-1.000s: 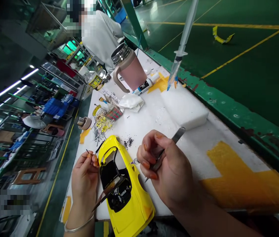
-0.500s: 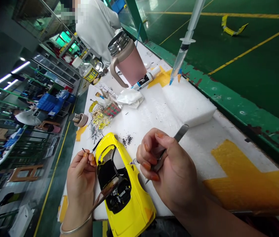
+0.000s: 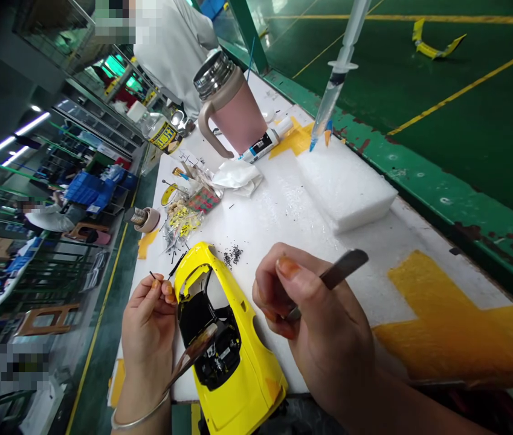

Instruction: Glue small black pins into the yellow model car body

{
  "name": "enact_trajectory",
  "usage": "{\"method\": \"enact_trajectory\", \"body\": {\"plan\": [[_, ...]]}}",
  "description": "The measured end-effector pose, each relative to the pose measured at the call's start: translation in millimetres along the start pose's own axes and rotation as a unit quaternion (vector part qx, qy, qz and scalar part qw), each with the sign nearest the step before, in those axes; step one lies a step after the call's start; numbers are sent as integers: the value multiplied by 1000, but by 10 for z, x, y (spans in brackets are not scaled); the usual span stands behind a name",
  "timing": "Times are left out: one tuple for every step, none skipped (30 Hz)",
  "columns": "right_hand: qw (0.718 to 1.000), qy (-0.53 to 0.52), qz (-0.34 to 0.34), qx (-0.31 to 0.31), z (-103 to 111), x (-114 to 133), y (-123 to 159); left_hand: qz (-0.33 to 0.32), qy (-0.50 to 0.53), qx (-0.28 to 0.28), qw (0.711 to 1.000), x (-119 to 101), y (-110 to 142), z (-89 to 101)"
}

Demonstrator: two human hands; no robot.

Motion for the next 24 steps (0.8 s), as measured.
{"method": "enact_trajectory", "body": {"plan": [[1000,8,7,-17,26,23,3,1,-1,2,1000,0,2,-2],[999,6,8,-30,42,36,1,1,-2,3,1000,0,3,-2],[999,-6,4,-39,49,38,-7,2,-3,4,1000,0,5,0],[999,-25,-5,-43,48,29,-20,2,-5,3,1000,0,6,5],[998,-47,-15,-44,40,15,-34,2,-7,3,1000,-1,7,11],[996,-68,-28,-41,30,-6,-49,1,-10,3,1000,-2,7,17],[995,-88,-40,-36,16,-29,-61,0,-11,3,1000,-4,6,24],[993,-107,-50,-29,0,-49,-71,-1,-12,4,1000,-5,5,30],[991,-122,-59,-22,-14,-67,-77,-1,-13,4,1000,-4,4,35],[989,-134,-66,-16,-24,-81,-78,2,-13,4,1000,0,3,39],[987,-144,-71,-12,-29,-94,-76,6,-15,2,1000,7,2,42],[986,-151,-76,-8,-35,-105,-71,12,-20,0,1000,14,3,42],[984,-156,-80,-7,-37,-118,-65,17,-25,-4,1000,20,5,41],[983,-159,-87,-7,-39,-135,-58,21,-31,-8,999,21,9,37],[982,-162,-95,-5,-47,-154,-50,22,-36,-15,999,16,16,35],[981,-163,-102,-2,-55,-172,-45,23,-39,-24,999,8,24,34],[981,-162,-108,0,-62,-189,-42,24,-41,-34,998,0,36,34],[981,-161,-111,3,-68,-202,-43,26,-43,-43,998,-8,49,34],[981,-160,-111,4,-73,-211,-46,29,-46,-49,997,-14,62,29],[981,-159,-109,4,-74,-217,-52,34,-49,-51,997,-15,74,20],[982,-158,-106,3,-72,-222,-58,37,-53,-51,997,-20,84,10],[982,-157,-104,0,-68,-227,-62,37,-55,-50,997,-26,92,0],[982,-157,-103,-2,-63,-232,-65,36,-56,-50,996,-33,97,-8],[982,-159,-103,-3,-61,-237,-66,37,-59,-51,996,-38,99,-14]]}}
Point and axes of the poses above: each hand's wrist, its own y-axis away from the middle knuckle, its own z-axis out of the back of the hand, x = y × z, the point moved 9 cm from there along -y, towards the middle knuckle, and after that the axes turned 3 degrees about -y, right-handed, at the moved point
